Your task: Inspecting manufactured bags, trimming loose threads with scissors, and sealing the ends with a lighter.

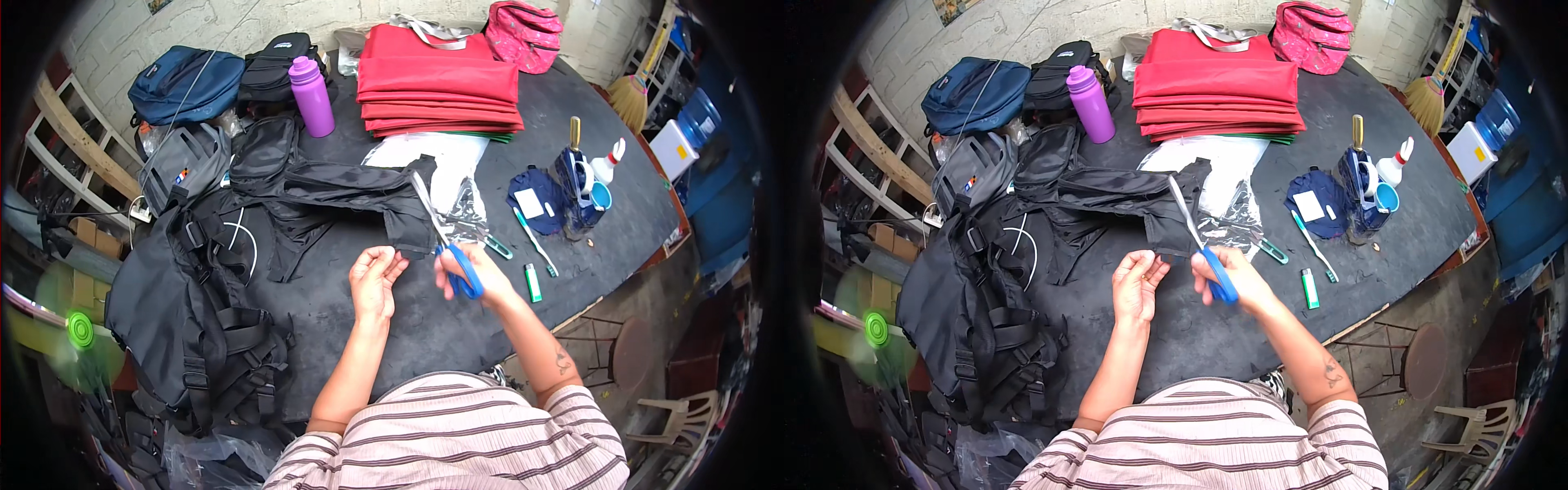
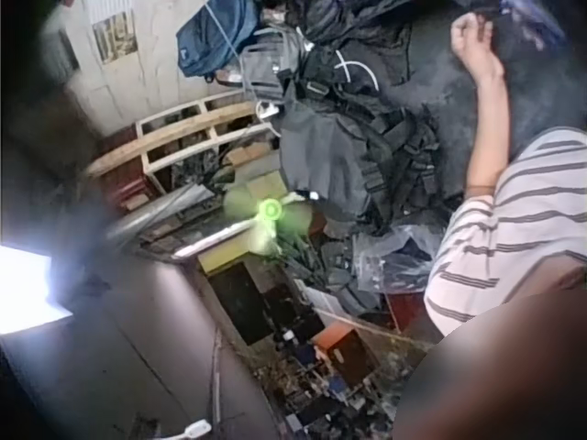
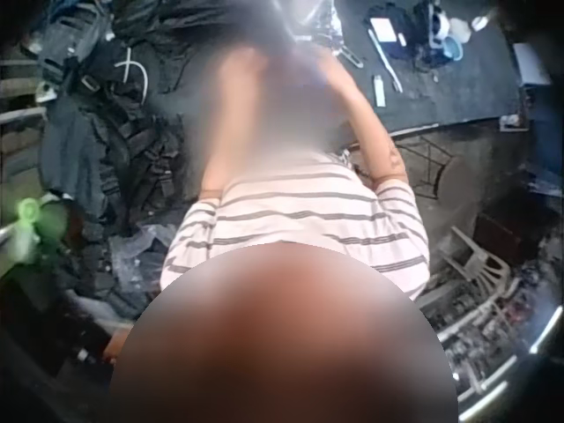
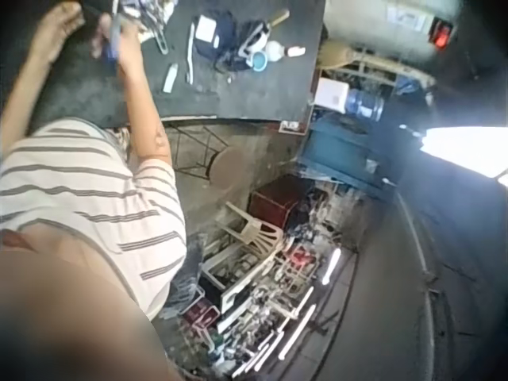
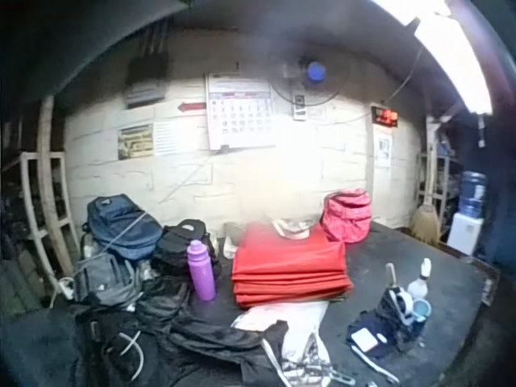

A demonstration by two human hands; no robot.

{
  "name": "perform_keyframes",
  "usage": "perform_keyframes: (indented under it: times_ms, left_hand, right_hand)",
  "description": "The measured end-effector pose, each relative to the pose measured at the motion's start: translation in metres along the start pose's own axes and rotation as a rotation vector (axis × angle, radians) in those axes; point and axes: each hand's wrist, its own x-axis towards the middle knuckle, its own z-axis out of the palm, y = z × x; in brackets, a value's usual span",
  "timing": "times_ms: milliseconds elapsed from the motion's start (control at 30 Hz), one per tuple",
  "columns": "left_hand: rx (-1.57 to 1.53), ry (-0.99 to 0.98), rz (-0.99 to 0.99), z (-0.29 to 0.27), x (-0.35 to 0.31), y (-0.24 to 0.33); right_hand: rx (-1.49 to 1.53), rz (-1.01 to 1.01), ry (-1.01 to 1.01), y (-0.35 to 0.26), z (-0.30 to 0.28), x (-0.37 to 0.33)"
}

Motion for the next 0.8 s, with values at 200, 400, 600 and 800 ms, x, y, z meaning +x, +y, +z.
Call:
perform_keyframes:
  times_ms: [200, 400, 600, 800]
  left_hand:
    - [-0.016, -0.015, -0.022, 0.005, -0.001, 0.006]
    - [0.009, -0.069, -0.005, 0.012, -0.004, 0.010]
    - [0.020, -0.081, 0.026, 0.013, -0.005, 0.012]
    - [0.020, -0.095, 0.040, 0.016, -0.008, 0.009]
  right_hand:
    - [-0.033, 0.321, -0.266, -0.007, -0.006, -0.037]
    - [-0.046, 0.381, -0.266, -0.007, -0.008, -0.051]
    - [-0.284, 0.421, -0.208, -0.017, -0.003, -0.055]
    - [-0.151, 0.331, -0.183, -0.004, 0.006, -0.043]
